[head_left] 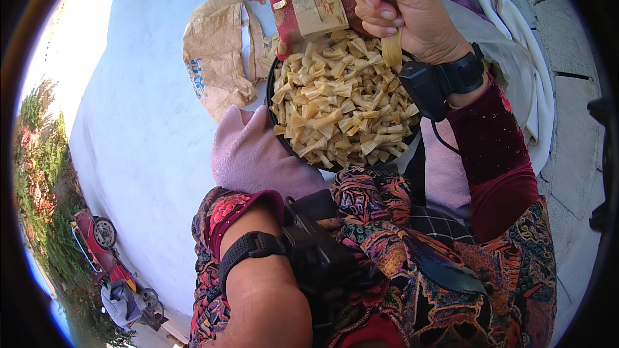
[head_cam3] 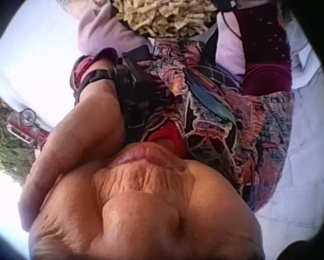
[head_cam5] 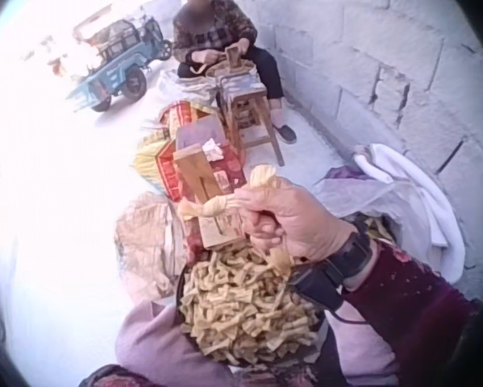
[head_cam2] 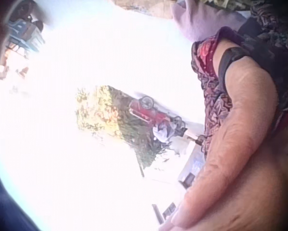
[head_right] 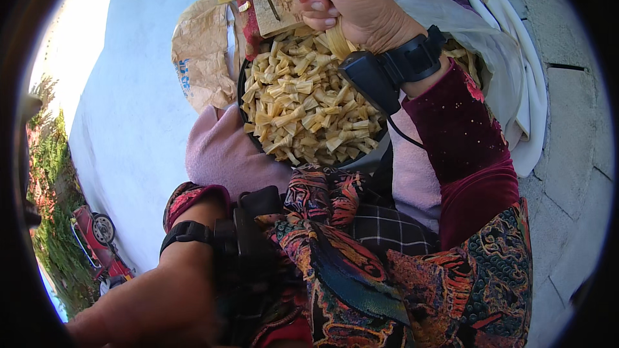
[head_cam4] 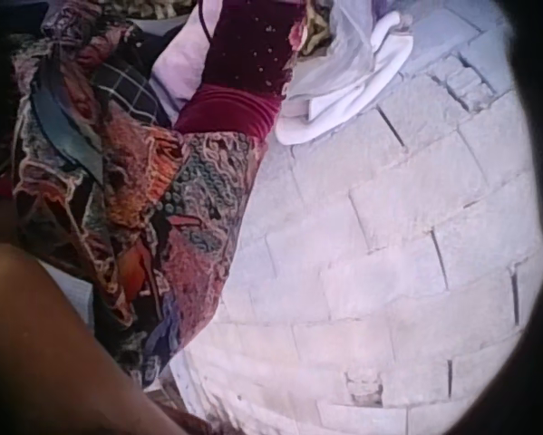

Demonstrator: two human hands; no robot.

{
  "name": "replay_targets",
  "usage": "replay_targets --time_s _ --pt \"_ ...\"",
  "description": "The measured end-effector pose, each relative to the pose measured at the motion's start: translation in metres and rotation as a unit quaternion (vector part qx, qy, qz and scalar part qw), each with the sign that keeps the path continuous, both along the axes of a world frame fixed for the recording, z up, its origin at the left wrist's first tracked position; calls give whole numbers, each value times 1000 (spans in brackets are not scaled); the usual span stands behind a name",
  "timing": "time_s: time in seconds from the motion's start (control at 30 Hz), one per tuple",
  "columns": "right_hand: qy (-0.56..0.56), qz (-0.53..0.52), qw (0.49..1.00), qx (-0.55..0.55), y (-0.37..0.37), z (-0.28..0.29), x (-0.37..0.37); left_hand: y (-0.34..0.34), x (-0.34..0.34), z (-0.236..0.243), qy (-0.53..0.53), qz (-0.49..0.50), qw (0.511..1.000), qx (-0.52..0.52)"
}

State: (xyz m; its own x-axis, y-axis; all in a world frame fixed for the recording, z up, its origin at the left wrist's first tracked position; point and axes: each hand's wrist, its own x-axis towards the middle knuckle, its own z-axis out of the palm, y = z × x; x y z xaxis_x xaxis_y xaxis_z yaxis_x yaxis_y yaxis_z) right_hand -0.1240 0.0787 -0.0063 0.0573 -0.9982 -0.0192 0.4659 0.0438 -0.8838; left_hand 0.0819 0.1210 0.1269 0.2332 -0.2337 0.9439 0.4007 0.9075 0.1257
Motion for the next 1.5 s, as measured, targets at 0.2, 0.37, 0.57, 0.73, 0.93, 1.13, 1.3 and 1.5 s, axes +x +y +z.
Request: replay_targets --time_s 0.2,0.37,0.57,0.73,0.93,1.13,1.3,1.5 --pt "-19 4 1000 -16 -5 -6 0 10 -3 -8 62 -22 997 -45" --pt "-35 -5 999 -5 -6 -7 -1 -24 -9 -51 -79 -135 982 -104" --pt "176 0 984 -8 -2 -2 -2 -109 -21 -95 -415 56 894 158" --pt "337 -4 939 -69 -5 -1 -2 -119 -24 -125 -658 -26 689 303" --pt "286 -37 947 -144 -33 -12 20 -124 -10 -113 -609 -30 720 332" --pt "350 -60 914 -196 -37 -18 17 -137 -22 -137 -633 8 718 289" --pt "468 -164 863 -91 -30 -23 7 -145 -25 -162 -575 43 738 351" --pt "489 -173 852 -68 -44 -37 11 -155 -30 -169 -573 75 737 350"
